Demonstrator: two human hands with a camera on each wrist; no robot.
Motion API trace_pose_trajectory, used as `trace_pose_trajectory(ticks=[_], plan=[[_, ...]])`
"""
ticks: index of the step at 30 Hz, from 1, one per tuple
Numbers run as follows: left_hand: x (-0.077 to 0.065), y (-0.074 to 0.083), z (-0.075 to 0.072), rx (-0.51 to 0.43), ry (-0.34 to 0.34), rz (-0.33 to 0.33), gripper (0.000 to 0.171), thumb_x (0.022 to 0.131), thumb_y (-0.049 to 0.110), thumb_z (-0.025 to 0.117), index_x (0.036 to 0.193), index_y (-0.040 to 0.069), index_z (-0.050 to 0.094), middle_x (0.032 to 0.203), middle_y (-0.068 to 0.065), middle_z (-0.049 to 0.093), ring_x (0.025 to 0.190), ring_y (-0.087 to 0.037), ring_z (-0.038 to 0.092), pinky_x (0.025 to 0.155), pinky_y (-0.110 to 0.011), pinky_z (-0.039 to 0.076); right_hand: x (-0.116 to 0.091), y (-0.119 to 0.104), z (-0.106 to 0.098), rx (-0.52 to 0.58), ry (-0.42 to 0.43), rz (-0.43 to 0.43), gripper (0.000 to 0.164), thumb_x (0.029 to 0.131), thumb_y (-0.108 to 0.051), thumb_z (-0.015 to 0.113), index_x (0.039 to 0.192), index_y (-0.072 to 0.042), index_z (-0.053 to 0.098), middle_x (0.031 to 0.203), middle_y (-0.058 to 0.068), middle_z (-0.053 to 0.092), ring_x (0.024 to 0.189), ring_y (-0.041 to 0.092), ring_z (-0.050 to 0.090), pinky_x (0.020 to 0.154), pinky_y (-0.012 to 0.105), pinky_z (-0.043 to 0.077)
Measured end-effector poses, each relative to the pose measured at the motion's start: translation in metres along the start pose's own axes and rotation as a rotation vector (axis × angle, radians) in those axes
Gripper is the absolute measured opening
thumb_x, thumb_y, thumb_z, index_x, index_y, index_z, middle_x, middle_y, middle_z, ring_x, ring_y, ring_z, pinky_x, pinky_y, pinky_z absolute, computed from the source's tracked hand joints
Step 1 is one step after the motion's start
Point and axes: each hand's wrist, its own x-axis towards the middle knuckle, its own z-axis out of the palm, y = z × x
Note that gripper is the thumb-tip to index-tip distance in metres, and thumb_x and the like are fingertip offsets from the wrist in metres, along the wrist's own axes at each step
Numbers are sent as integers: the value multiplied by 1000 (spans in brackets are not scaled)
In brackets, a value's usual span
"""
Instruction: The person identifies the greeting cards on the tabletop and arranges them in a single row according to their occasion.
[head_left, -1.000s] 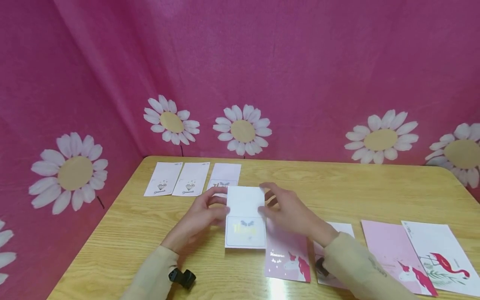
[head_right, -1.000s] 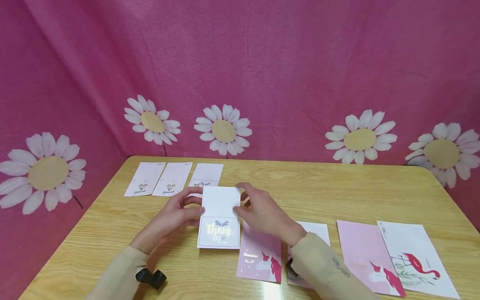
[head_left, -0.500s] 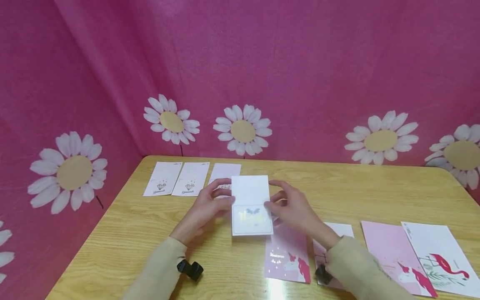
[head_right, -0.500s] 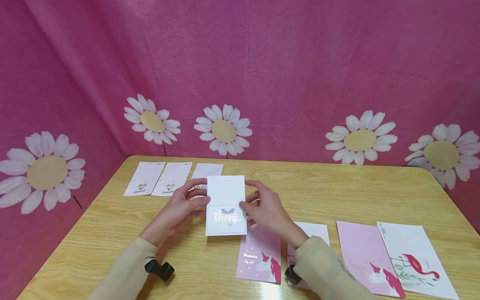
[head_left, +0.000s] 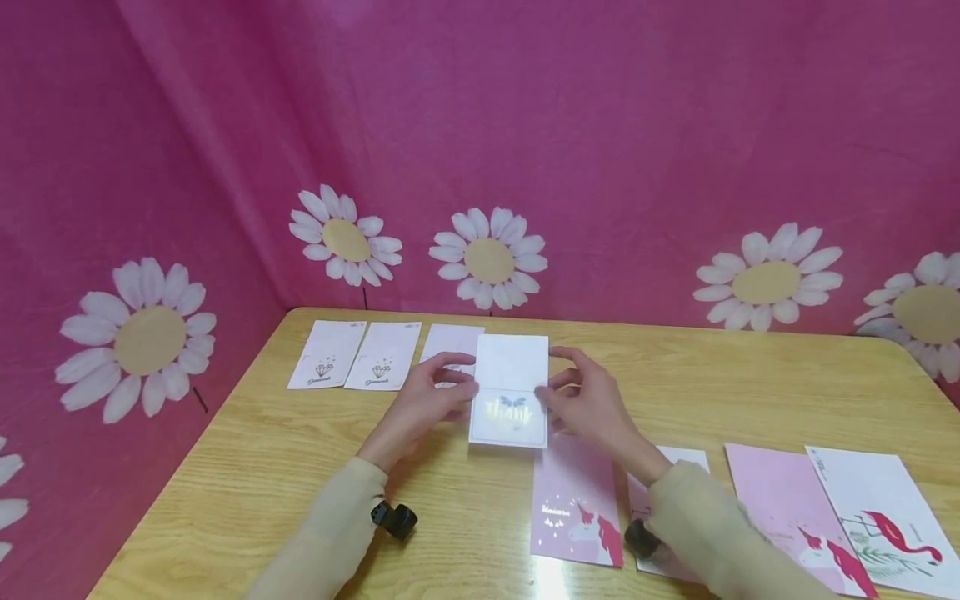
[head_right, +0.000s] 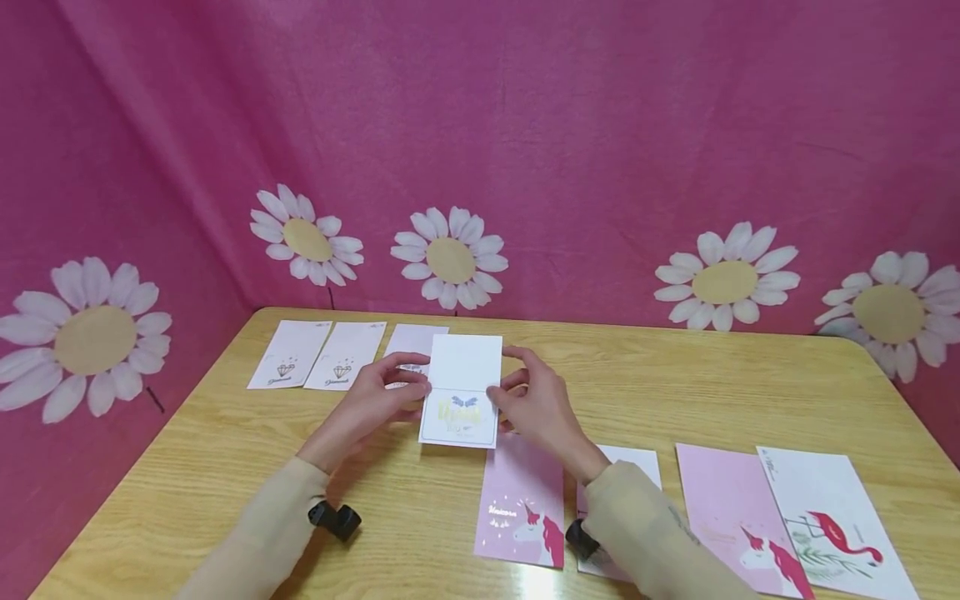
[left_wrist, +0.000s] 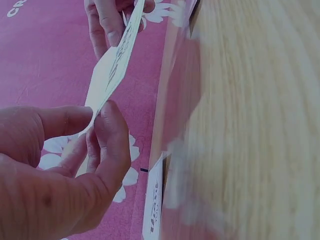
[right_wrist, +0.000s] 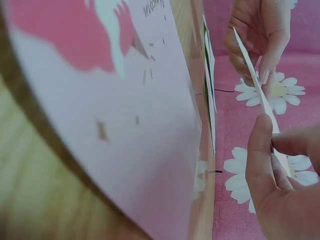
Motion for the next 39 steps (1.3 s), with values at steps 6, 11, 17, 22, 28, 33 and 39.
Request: trace_pose_trajectory(ticks=[6, 11, 17, 22, 28, 33, 39], plan=[[9, 5, 5, 33, 28, -35, 47, 92, 17, 75, 136, 16, 60, 127, -13, 64, 101, -24, 68, 84, -37, 62, 7, -2, 1, -5, 32, -28, 64, 91, -5, 73, 149, -8, 45, 101, 20, 70, 64, 16, 70, 56, 38, 61], [20, 9, 8, 43, 61, -30, 46, 92, 16, 75, 136, 17, 61, 126, -13, 65, 103, -25, 68, 83, -36, 62, 13, 0, 2, -37, 49, -5, 66, 89, -7, 75, 149, -8, 46, 109, 20, 70, 83, 19, 73, 66, 34, 63], [36, 11, 11, 124, 97, 32, 45, 89, 15, 76, 132, 14, 64, 119, -13, 68, 94, -23, 68, 75, -32, 61, 24, 4, 2, -88, 43, -2, 72, 87, -7, 75, 152, -6, 44, 113, 19, 68, 90, 21, 72, 73, 31, 63], [47, 15, 17, 299, 141, 102, 50, 87, 17, 78, 135, 12, 64, 115, -12, 71, 95, -23, 69, 82, -33, 58, 35, 7, 2, -98, 39, -7, 73, 88, -5, 74, 153, -4, 41, 111, 19, 67, 78, 17, 68, 69, 31, 63], [58, 20, 21, 475, 156, 143, 57, 86, 18, 78, 140, 13, 60, 114, -11, 73, 99, -26, 69, 94, -41, 54, 48, 7, -1, -140, 34, 6, 75, 88, -4, 73, 155, -3, 39, 111, 20, 65, 80, 17, 66, 68, 30, 63], [64, 21, 22, 553, 119, 104, 57, 88, 18, 77, 141, 13, 57, 118, -10, 72, 109, -27, 66, 100, -43, 51, 55, 10, -2, -197, 30, 3, 74, 88, -4, 73, 154, -2, 40, 109, 20, 67, 81, 19, 65, 67, 26, 61], [68, 23, 21, 623, 99, 93, 50, 89, 17, 75, 137, 13, 59, 120, -9, 71, 112, -27, 65, 101, -44, 51, 61, 14, -2, -237, 6, 16, 74, 89, -5, 73, 155, -1, 39, 109, 20, 67, 85, 21, 64, 67, 22, 56]])
